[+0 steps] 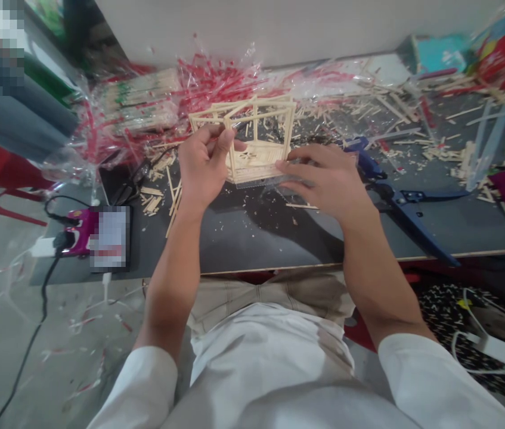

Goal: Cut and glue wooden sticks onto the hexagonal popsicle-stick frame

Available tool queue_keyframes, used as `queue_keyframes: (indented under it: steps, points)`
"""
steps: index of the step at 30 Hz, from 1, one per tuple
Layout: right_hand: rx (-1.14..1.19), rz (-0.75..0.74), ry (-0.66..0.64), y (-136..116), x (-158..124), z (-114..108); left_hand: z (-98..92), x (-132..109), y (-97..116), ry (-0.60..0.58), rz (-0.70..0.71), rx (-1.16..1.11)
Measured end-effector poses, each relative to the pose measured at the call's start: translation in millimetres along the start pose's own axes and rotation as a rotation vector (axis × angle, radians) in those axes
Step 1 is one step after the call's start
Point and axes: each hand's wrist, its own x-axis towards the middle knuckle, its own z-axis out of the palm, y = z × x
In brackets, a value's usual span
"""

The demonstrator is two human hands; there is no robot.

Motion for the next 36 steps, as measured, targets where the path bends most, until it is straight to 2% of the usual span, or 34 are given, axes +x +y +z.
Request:
queue_keyframes:
  steps: [7, 12, 15, 20, 24, 28, 32, 36]
  points:
    - [0.014, 0.06, -0.076, 3, -1, 1, -1.4, -1, 5, 0.01, -0.03, -0.024]
    - [0.011, 0.04, -0.059, 3, -2, 1, -2.7, -1, 6, -0.005, -0.041, -0.049]
    - [0.012, 0.01, -0.03, 3, -2, 2, -2.2, 0, 4, 0.0, -0.03, -0.044]
    - [0.014, 0.072, -0.092, 2, -2, 0, -0.9, 2, 0, 0.013, 0.0, -0.027]
    - [0.028, 0.077, -0.09, 3, -3, 1, -1.0, 2, -4, -0.027, 0.049, 0.019]
    - [0.031, 0.078, -0.093, 2, -3, 1, -0.1, 2, -6, 0.003, 0.073, 0.009]
    - [0.035, 0.074, -0.08, 0, -1, 0, 0.0, 3, -5, 0.021, 0.059, 0.032]
    - [0.048, 0.11, -0.14, -1, 0, -2, -1.4, 3, -6, 0.01, 0.038, 0.052]
